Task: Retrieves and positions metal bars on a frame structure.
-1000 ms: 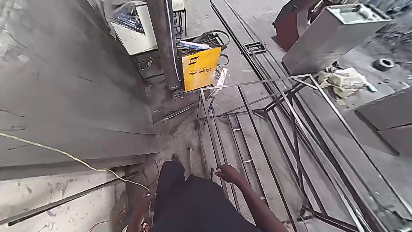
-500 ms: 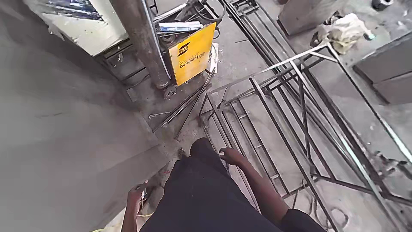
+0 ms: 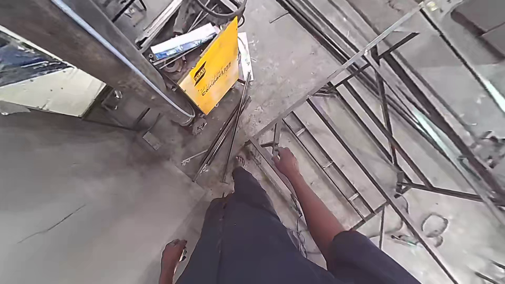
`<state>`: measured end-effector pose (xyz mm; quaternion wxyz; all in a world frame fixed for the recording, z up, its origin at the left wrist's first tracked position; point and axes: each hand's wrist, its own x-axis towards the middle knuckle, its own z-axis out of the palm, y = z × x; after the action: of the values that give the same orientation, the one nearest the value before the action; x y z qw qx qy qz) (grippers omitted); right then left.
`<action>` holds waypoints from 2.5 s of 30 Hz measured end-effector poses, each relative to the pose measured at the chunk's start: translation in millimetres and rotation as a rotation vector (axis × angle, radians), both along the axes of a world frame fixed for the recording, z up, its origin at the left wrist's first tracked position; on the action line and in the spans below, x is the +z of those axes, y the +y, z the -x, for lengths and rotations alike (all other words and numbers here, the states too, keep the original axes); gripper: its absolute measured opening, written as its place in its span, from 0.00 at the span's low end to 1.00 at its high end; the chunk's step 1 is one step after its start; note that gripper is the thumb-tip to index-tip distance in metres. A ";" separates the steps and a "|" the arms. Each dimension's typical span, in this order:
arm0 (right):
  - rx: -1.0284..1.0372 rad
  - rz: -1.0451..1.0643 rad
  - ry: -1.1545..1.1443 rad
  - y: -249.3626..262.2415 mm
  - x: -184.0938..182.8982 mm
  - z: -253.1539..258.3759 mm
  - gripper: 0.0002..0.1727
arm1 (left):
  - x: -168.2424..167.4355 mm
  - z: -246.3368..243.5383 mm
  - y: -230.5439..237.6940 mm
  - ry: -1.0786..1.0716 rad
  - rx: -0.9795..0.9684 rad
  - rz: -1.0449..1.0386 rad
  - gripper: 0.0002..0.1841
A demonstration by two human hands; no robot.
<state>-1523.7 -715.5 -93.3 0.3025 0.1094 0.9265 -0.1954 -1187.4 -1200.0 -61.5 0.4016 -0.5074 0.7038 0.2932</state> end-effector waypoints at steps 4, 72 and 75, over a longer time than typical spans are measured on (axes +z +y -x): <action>-0.118 -0.053 0.027 -1.1 -18.6 38.3 0.31 | 14.4 55.0 -19.6 -0.137 -0.308 0.141 0.21; -0.719 -0.286 0.016 -57.0 -116.5 50.0 0.40 | -243.0 448.5 5.9 0.344 -0.244 -0.479 0.12; -0.717 -0.304 -0.009 -55.3 -115.4 49.7 0.42 | -261.8 420.3 5.1 0.232 -0.370 -0.451 0.15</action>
<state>-1573.4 -770.8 -208.8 0.1994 0.4709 0.8464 -0.1488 -1607.8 -1194.9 -323.4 0.4677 -0.2321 0.7423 0.4199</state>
